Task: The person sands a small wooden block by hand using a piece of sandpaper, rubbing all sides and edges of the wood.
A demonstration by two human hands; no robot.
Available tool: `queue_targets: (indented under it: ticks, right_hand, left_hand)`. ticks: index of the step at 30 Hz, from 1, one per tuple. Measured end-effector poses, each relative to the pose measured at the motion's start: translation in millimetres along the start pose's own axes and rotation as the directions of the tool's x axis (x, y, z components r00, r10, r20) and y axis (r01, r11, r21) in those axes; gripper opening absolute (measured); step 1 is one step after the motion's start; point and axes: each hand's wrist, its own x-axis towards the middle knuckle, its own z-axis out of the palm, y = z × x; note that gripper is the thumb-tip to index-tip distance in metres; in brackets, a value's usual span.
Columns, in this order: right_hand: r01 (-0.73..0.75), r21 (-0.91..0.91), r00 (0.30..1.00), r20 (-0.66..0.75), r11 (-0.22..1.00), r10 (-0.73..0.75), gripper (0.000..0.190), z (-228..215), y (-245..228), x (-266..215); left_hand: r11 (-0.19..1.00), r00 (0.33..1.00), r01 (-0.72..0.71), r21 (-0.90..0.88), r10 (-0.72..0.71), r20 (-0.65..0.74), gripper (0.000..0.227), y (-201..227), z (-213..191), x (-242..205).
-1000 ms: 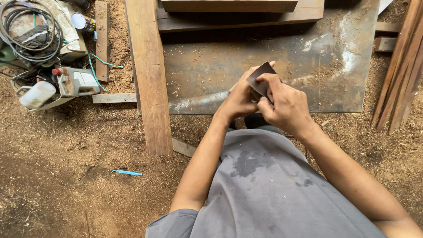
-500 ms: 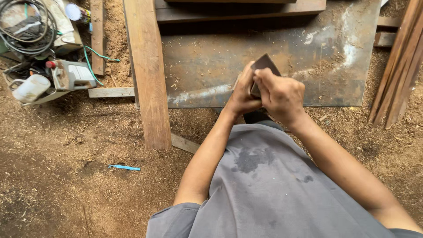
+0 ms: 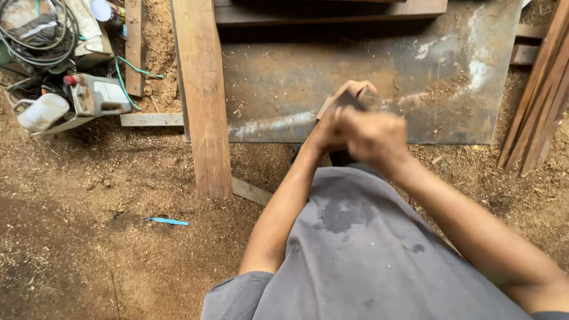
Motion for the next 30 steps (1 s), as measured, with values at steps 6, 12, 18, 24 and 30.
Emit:
queue_targets:
  ticks: [6, 12, 18, 24, 30]
  right_hand:
    - [0.083, -0.002, 0.995, -0.049, 0.997, -0.083, 0.007, 1.6, 1.8, 4.3]
    - [0.044, -0.031, 0.997, 0.065, 0.999, -0.042, 0.009, 2.5, 21.6, 11.8]
    - [0.085, -0.009, 0.996, 0.035, 0.996, -0.084, 0.008, -6.6, 27.2, 13.7]
    - [0.166, 0.035, 0.981, 0.098, 0.985, -0.169, 0.006, -4.9, 21.1, 9.5]
    - [0.223, -0.009, 0.974, 0.028, 0.975, -0.223, 0.003, -1.3, 16.2, 14.9]
  left_hand:
    - [0.984, 0.999, -0.039, 0.175, 0.042, -0.012, 0.06, -32.1, 8.4, -11.0]
    - [0.996, 0.999, -0.017, -0.083, 0.019, 0.028, 0.08, -30.6, 10.5, -12.6]
    - [0.995, 0.995, -0.097, 0.021, 0.098, -0.018, 0.059, -4.0, 7.3, 7.5]
    - [0.988, 0.994, -0.113, 0.104, 0.112, 0.012, 0.061, 5.1, 0.9, 6.9]
    - [0.972, 0.994, -0.107, 0.207, 0.112, -0.015, 0.06, 11.3, 0.8, -1.5]
